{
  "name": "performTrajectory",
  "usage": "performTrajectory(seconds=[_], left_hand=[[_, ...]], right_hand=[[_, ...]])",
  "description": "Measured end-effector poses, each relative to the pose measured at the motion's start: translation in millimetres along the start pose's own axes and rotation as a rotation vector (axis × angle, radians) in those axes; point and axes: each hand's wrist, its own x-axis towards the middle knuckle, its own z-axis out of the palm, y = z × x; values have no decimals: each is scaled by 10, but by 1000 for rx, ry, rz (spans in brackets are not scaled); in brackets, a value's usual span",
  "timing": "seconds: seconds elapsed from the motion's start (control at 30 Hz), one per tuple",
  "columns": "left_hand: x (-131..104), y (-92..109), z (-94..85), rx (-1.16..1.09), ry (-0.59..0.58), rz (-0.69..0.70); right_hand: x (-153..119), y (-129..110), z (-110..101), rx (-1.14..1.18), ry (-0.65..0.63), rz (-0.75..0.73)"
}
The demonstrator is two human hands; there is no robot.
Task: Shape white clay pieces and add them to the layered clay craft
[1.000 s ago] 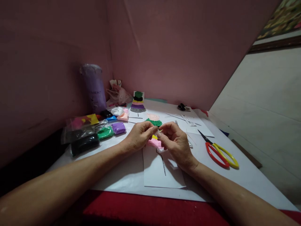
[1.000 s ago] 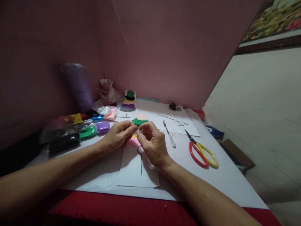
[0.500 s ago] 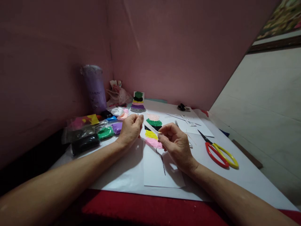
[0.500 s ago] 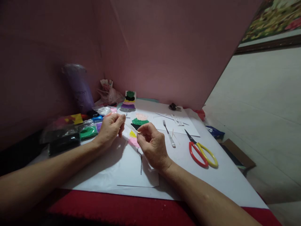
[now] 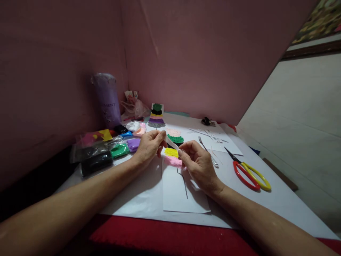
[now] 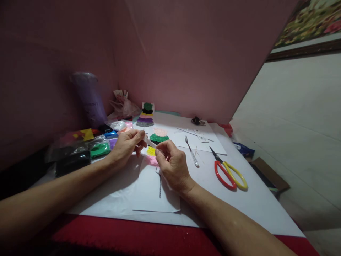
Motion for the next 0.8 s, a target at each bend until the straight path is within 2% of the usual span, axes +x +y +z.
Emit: performTrajectory(seconds=[0.23, 0.33, 0.6, 0.8], left_hand=[[-93, 69, 56, 0, -289, -55], [-104, 54, 49, 25, -373, -75], [-116, 74, 55, -11, -385, -38], [-105, 47, 66, -54, -302, -36]], right_hand=[[10, -12, 1, -25, 5, 75], [10, -5, -4, -51, -3, 82], [19, -25, -11, -54, -16, 102], [20, -24, 2, -20, 5, 87]])
